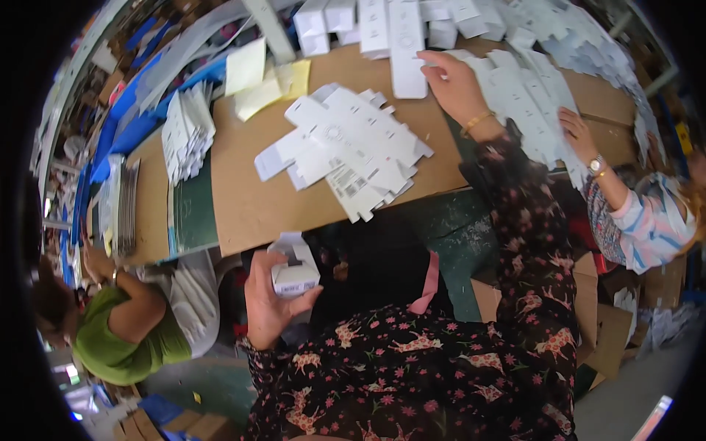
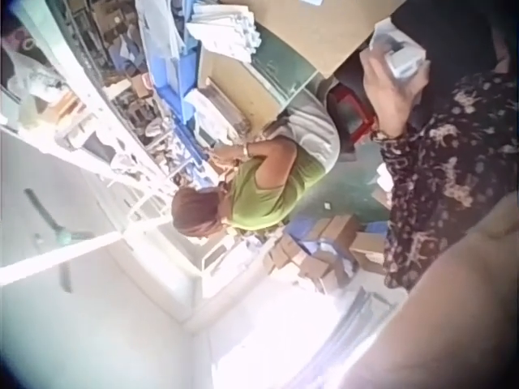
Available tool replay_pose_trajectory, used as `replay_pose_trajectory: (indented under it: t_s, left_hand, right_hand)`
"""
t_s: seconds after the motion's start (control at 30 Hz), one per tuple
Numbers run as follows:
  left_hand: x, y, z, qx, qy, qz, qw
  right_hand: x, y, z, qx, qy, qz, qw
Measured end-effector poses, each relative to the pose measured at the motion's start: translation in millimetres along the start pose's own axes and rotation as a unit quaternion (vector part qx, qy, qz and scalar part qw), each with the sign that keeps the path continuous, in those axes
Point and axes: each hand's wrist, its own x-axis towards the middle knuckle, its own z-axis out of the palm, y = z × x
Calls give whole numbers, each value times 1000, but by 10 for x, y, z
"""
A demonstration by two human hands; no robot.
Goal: The person peels a sticker from a sheet, places it onto a flat cardboard box, and folds the box into a rectangular shape by hand.
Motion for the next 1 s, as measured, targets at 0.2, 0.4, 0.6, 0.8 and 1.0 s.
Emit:
replay_pose_trajectory:
  t_s: [0.2, 0.4, 0.6, 0.8, 1.0]
  left_hand:
    - [-20, -5, -13, -33, 46, 19, 998]
    - [59, 36, 31, -56, 79, 73, 993]
    - [15, -16, 31, -67, 84, 86, 990]
    - [-64, -64, 82, -76, 51, 91, 992]
    - [-110, -153, 148, -128, 89, 105, 982]
  right_hand:
    - [-1045, -1534, 327, 237, -171, 33, 956]
    - [-1625, -1923, 748, 374, -261, 72, 887]
    - [-1653, -1966, 955, 497, -324, 261, 762]
    - [-1663, -1989, 1033, 409, -360, 260, 797]
    - [-1689, -1962, 1058, 292, -240, -131, 916]
